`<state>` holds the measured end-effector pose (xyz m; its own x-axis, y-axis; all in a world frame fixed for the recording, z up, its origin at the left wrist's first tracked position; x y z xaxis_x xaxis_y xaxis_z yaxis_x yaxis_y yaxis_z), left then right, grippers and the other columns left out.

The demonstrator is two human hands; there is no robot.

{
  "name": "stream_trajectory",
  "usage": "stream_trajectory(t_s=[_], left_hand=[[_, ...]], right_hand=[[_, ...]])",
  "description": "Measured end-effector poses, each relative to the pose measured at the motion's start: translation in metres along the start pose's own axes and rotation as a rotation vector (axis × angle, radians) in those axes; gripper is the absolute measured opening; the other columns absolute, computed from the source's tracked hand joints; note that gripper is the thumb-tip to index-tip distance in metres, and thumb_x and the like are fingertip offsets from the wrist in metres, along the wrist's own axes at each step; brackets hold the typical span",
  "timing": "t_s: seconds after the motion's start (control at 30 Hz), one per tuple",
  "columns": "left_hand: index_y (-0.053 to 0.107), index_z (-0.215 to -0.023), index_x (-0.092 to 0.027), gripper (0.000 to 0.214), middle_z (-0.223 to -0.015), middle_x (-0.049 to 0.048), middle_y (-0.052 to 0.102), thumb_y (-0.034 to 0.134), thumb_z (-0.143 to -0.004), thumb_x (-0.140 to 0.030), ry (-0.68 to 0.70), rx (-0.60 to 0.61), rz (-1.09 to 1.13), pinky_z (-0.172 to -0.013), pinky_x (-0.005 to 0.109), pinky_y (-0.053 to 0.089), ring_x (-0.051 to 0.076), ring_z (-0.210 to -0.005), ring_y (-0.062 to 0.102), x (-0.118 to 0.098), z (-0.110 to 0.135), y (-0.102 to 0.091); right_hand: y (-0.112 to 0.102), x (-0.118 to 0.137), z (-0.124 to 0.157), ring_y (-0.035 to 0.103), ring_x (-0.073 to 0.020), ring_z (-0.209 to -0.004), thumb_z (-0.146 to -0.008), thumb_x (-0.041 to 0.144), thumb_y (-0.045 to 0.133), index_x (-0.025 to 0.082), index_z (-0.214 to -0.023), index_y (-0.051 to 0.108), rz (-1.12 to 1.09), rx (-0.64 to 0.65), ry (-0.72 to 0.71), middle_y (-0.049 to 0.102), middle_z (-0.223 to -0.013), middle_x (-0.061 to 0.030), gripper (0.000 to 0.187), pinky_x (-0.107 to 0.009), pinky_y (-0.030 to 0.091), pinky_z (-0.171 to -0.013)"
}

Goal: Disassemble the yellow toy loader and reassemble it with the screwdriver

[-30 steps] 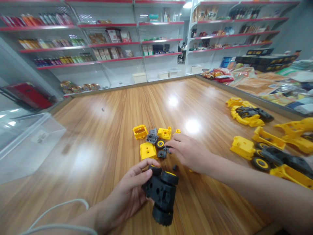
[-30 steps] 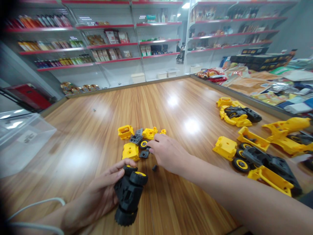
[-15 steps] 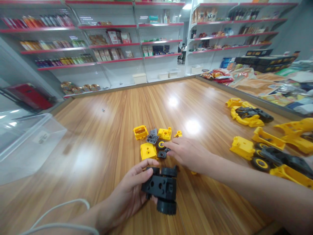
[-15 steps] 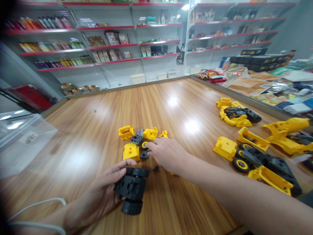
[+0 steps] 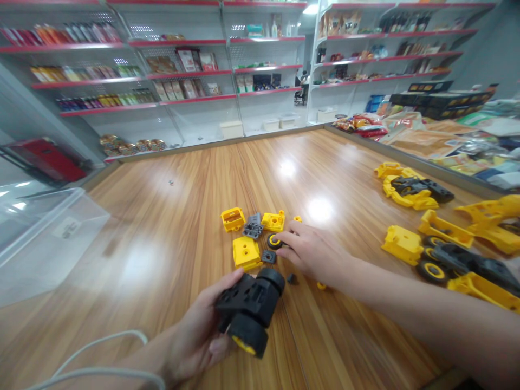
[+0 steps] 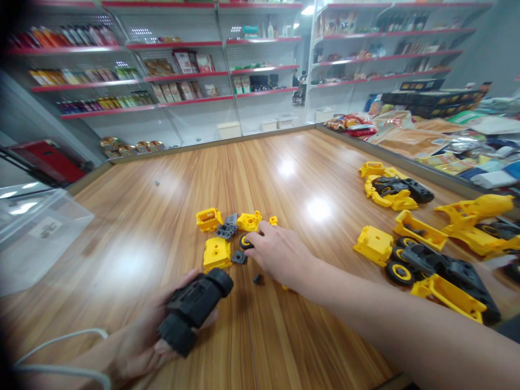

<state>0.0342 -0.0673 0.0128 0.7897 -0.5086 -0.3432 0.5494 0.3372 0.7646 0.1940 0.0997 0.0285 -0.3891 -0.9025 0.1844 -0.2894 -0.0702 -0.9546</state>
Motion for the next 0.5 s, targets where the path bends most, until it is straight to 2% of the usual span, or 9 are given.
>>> stream_trajectory(t_s=[0.07,0.17,0.3,0.4,0.5], left_hand=[[0.069,-0.092,-0.007,0.038,-0.066,0.0098,0.068,0.055,-0.090,-0.042,0.009,0.054,-0.015,-0.032,0.012,0.036,0.007,-0.038,0.055,0.0000,0.0001,-0.0025],[0.069,-0.100,-0.008,0.030,-0.078,0.0129,0.071,0.058,-0.089,-0.034,0.102,0.182,-0.060,-0.053,0.018,0.054,0.015,-0.064,0.069,0.0001,0.0011,-0.0033],[0.068,-0.105,-0.011,0.026,-0.095,0.0130,0.072,0.064,-0.084,-0.026,0.223,0.312,-0.091,-0.077,0.032,0.058,0.021,-0.086,0.070,-0.0008,0.0034,-0.0011],[0.068,-0.110,-0.014,0.033,-0.106,0.0116,0.072,0.070,-0.078,-0.023,0.278,0.310,-0.054,-0.095,0.037,0.052,0.023,-0.100,0.067,-0.0037,0.0043,-0.0021],[0.069,-0.109,-0.020,0.037,-0.108,0.0070,0.073,0.074,-0.073,-0.019,0.349,0.268,0.019,-0.099,0.037,0.050,0.023,-0.108,0.065,-0.0065,0.0055,-0.0027]], right_hand=[[0.0022,-0.0002,0.0001,0.060,-0.0206,-0.095,-0.096,0.034,0.052,0.023,-0.112,0.064,-0.014,-0.010,-0.002,0.061,-0.101,-0.0081,0.023,-0.032,0.047,-0.079],[0.0030,-0.0007,0.0000,0.060,-0.0200,-0.095,-0.095,0.034,0.052,0.020,-0.106,0.064,-0.022,-0.007,0.000,0.060,-0.103,-0.0087,0.021,-0.032,0.047,-0.080],[0.0006,-0.0019,0.0002,0.060,-0.0190,-0.092,-0.094,0.036,0.054,0.017,-0.093,0.064,-0.026,-0.016,0.025,0.060,-0.102,-0.0089,0.021,-0.031,0.047,-0.080],[-0.0011,-0.0023,-0.0004,0.061,-0.0196,-0.092,-0.092,0.037,0.058,0.017,-0.092,0.064,-0.027,-0.017,0.039,0.061,-0.100,-0.0079,0.021,-0.031,0.047,-0.079],[-0.0019,-0.0017,-0.0018,0.061,-0.0203,-0.091,-0.091,0.039,0.059,0.018,-0.092,0.064,-0.030,-0.010,0.045,0.062,-0.096,-0.0074,0.022,-0.032,0.046,-0.078]])
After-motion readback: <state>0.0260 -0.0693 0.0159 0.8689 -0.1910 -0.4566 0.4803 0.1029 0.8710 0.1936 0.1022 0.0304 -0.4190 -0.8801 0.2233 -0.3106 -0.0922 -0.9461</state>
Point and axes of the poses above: each hand's wrist, its own z-axis away from the middle knuckle, its own y-axis out of the palm, x = y × z, the point moved 1 cm from there along -z, towards the middle knuckle
